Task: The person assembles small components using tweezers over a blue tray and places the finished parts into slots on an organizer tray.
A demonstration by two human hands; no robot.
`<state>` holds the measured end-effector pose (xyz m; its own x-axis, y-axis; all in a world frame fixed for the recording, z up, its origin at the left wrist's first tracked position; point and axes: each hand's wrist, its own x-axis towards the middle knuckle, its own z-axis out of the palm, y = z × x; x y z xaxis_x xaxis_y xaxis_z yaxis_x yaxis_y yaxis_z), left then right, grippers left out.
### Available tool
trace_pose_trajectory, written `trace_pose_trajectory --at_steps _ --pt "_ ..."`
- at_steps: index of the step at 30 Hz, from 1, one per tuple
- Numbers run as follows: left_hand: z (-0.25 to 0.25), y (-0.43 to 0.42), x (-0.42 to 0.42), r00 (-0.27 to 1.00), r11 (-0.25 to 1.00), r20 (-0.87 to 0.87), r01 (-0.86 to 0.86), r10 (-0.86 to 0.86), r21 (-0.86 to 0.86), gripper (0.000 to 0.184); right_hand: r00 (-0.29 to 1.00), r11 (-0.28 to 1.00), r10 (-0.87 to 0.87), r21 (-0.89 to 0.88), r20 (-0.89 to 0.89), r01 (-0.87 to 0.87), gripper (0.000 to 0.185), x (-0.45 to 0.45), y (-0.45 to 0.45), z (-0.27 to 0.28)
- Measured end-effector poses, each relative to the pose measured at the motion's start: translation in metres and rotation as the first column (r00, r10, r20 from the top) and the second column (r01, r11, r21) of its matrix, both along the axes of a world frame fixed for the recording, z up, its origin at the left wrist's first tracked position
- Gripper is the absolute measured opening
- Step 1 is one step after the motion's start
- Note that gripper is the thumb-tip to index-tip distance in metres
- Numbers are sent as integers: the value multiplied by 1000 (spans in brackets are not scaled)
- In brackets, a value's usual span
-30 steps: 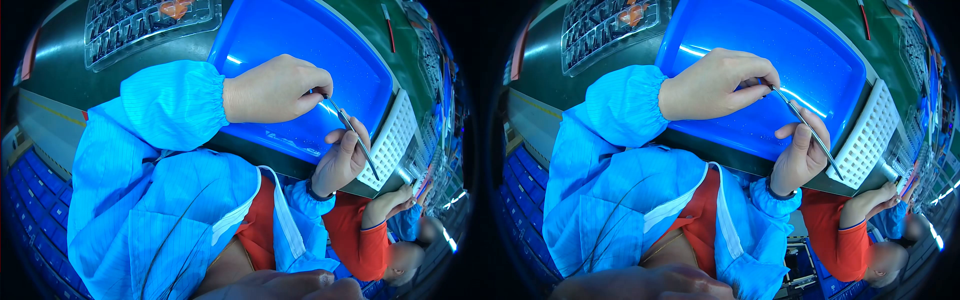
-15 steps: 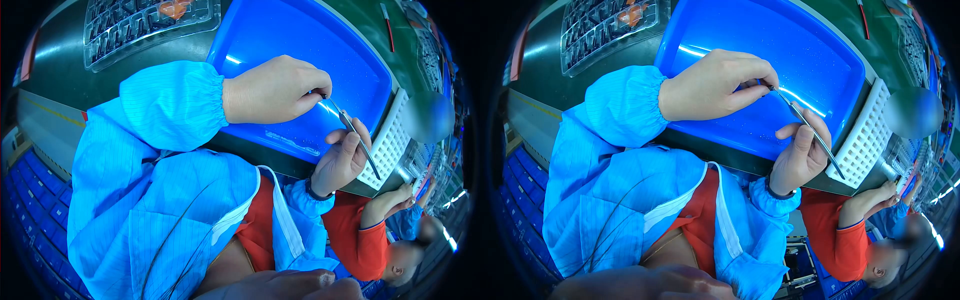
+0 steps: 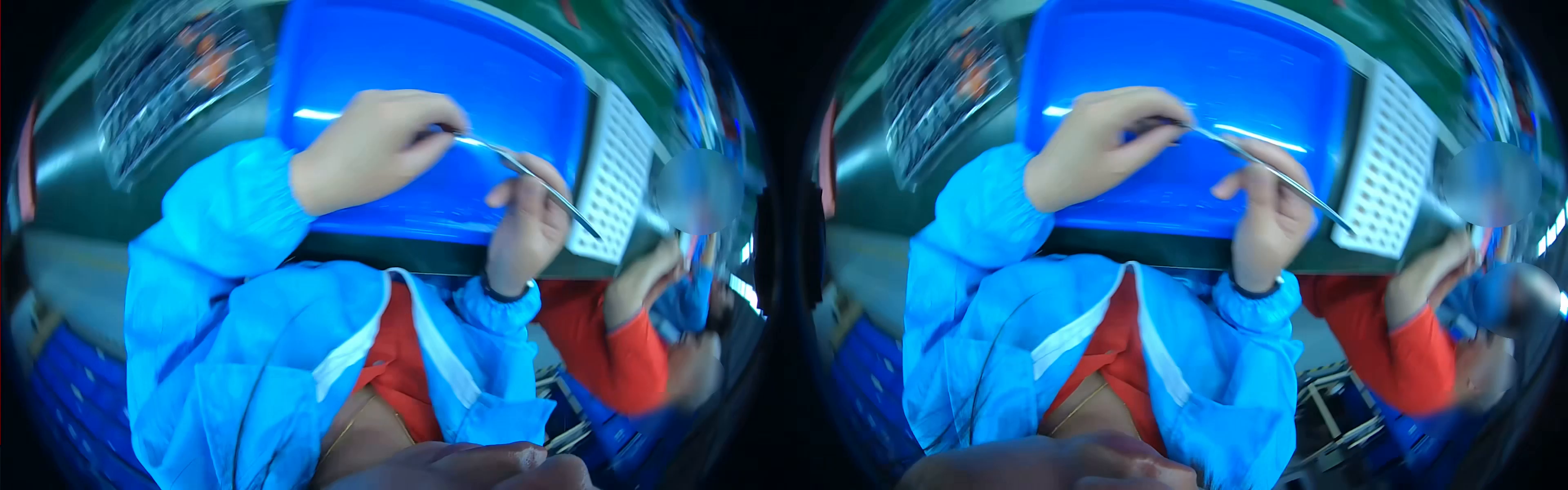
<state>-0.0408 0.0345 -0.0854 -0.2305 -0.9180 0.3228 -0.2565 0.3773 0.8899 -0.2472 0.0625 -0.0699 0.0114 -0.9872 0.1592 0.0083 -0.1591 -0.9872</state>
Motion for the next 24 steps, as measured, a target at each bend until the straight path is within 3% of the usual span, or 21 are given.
trace_pose_trajectory --at_steps 2,4,7,9,18,21,24 --pt "10 3 -3 1000 987 -10 5 -4 163 14 1000 1000 22 6 2 -22 24 -4 1 6" --pt "13 3 -9 992 951 -128 25 15 308 13 997 998 25 54 73 -29 22 -12 3 13" --pt "19 3 -12 982 918 -184 113 -44 380 13 996 998 -42 42 79 39 21 -27 4 13" --pt "24 3 -14 977 887 -211 100 -2 451 16 995 999 6 32 100 -9 21 -40 5 11" --pt "66 -5 -25 996 899 -75 71 -42 432 17 978 997 -32 75 208 16 21 -70 21 8" --pt "81 -20 -45 997 960 39 46 -60 276 15 972 995 -30 99 234 6 21 -81 29 6" --pt "89 -42 -68 992 972 85 73 -94 225 15 975 996 -9 90 223 -12 21 -93 32 3"
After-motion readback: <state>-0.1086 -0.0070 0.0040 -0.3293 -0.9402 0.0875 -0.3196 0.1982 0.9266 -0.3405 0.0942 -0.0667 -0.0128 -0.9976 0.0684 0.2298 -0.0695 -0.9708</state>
